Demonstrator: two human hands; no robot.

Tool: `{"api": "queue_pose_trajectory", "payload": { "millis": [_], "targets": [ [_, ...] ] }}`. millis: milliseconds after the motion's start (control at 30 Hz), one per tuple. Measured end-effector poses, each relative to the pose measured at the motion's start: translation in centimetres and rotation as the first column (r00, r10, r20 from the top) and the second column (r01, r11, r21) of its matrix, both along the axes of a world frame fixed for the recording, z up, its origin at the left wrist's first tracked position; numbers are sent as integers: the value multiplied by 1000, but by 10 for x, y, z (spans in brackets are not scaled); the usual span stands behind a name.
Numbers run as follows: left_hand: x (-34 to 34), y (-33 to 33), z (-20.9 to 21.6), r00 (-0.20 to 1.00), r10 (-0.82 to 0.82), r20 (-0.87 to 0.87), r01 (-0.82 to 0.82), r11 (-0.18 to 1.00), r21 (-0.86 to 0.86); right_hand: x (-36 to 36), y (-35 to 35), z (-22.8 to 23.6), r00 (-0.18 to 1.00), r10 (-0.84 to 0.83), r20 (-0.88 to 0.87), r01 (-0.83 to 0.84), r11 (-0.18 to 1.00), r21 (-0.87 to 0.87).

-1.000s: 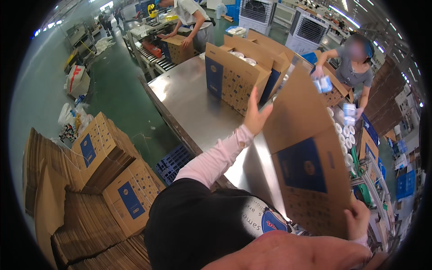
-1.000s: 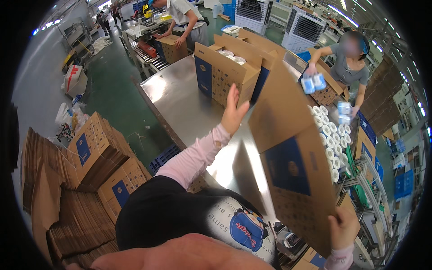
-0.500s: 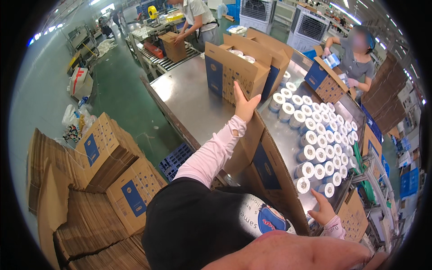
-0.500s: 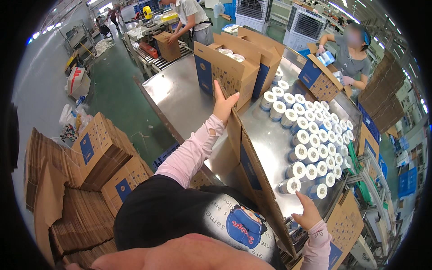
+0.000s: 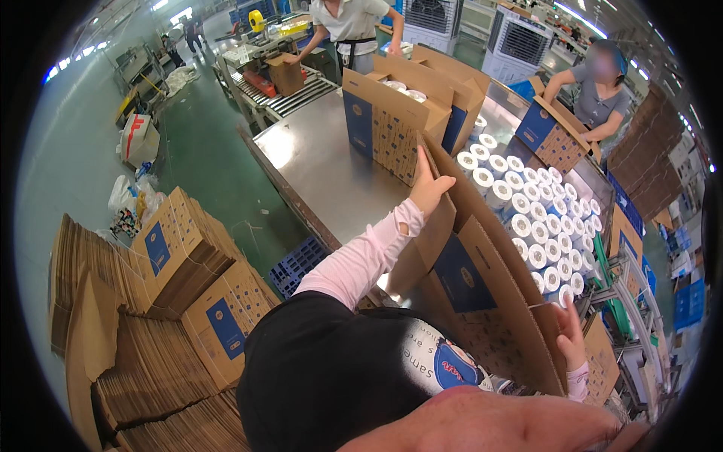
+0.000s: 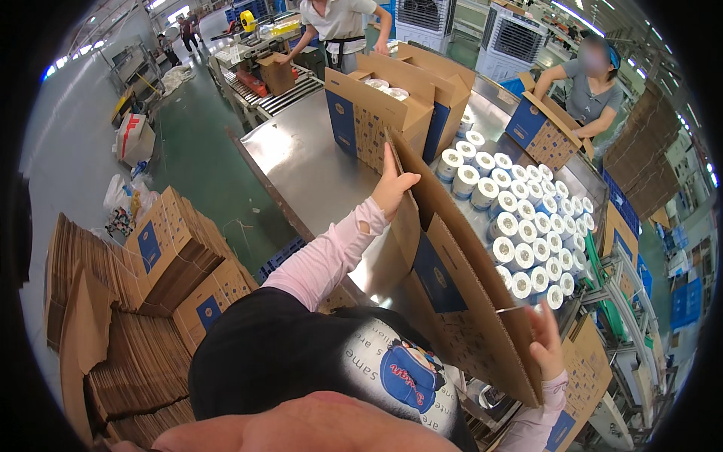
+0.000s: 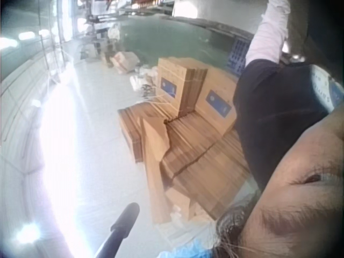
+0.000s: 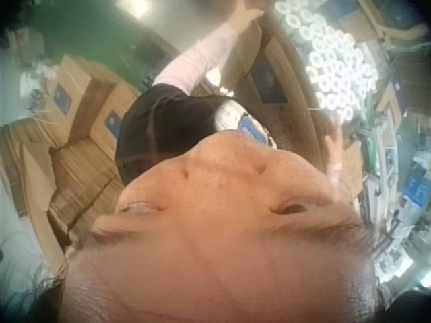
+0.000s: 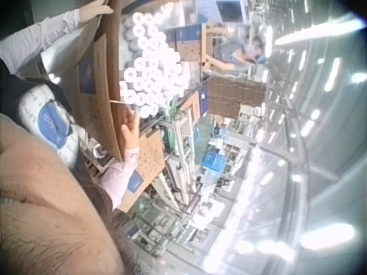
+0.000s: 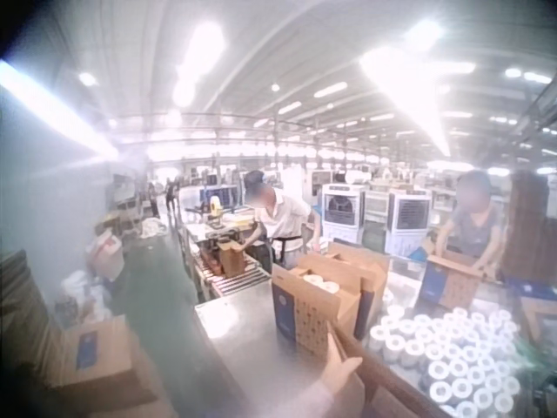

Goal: The person packs rolls into boxes by hand at a metal table, folds the box flaps, and sets the boxes aside.

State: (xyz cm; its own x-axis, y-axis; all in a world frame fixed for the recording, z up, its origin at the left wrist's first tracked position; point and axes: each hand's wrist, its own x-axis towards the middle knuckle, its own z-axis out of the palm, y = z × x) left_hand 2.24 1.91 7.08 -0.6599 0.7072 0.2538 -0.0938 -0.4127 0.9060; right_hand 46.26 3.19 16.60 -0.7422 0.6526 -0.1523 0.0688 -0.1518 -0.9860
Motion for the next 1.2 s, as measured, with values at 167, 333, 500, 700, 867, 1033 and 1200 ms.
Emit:
{"api": "queue_pose_trajectory", "payload": {
  "millis": [167,333,500,700,867,1033,1200],
  "targets": [
    [-19,-7,15,986,-127,-111,91,954,-286,-28,-41,50,842,-191,505,-503,60,862],
    [-51,-34,76,823,-539,-177,458,816,-353,17,-26,37,845,-358,397,-315,268,911],
    [-100,-18,130,266,-936,-230,469,334,-818,7,67,14,903,-352,246,221,872,436],
    [-7,-22,117,-43,-861,-507,-384,483,-787,-97,51,-49,521,-752,404,-410,194,891],
    [28,-69,120,-259,-866,-428,-136,471,-872,-125,17,-97,476,-497,726,-643,367,672],
    [23,-66,145,-146,-939,-310,-64,322,-945,-112,29,-38,876,-323,359,-182,469,864],
    [14,-10,106,47,-961,-272,12,272,-962,-131,87,14,889,-458,19,-116,-185,976]
  ]
}}
